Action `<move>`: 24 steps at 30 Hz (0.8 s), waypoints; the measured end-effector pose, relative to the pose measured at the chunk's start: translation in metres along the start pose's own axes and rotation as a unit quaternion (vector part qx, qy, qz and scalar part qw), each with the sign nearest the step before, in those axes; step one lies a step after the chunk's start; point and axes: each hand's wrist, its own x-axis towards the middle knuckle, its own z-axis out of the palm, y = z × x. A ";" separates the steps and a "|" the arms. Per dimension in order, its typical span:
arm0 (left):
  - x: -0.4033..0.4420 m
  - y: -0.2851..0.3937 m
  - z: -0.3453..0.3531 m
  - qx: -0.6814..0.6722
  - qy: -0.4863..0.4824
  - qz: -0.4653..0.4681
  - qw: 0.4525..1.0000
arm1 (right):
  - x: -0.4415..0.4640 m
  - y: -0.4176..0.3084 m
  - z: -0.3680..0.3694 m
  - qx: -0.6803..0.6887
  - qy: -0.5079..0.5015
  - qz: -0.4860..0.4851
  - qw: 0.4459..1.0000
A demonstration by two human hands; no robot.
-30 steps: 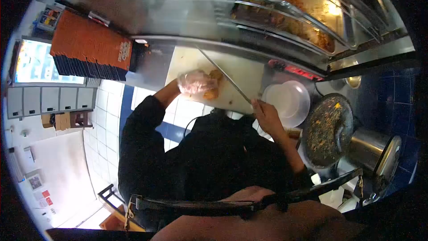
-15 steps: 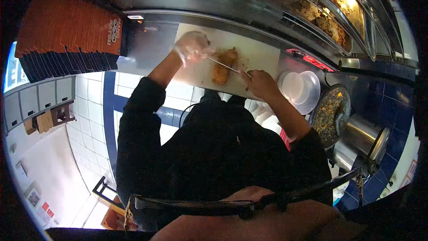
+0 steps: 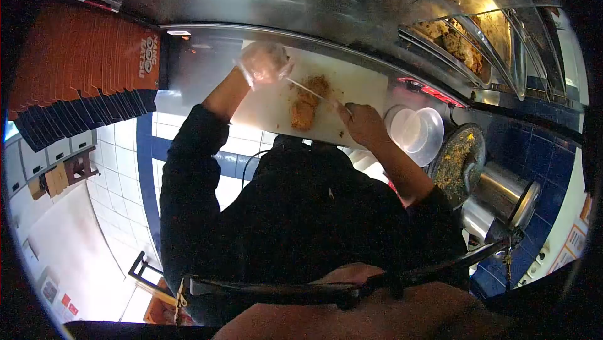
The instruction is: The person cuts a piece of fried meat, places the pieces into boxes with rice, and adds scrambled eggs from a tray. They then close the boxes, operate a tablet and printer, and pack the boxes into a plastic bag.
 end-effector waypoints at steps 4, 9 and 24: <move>0.022 -0.030 0.038 0.036 0.082 0.076 0.993 | 0.031 0.018 0.022 -0.027 0.043 0.001 0.999; 0.007 -0.003 -0.011 0.117 0.010 -0.032 0.993 | 0.044 0.004 0.021 -0.049 -0.010 0.035 0.998; 0.015 -0.067 0.044 0.874 0.216 0.237 0.364 | 0.054 0.010 0.013 -0.097 0.045 -0.030 0.994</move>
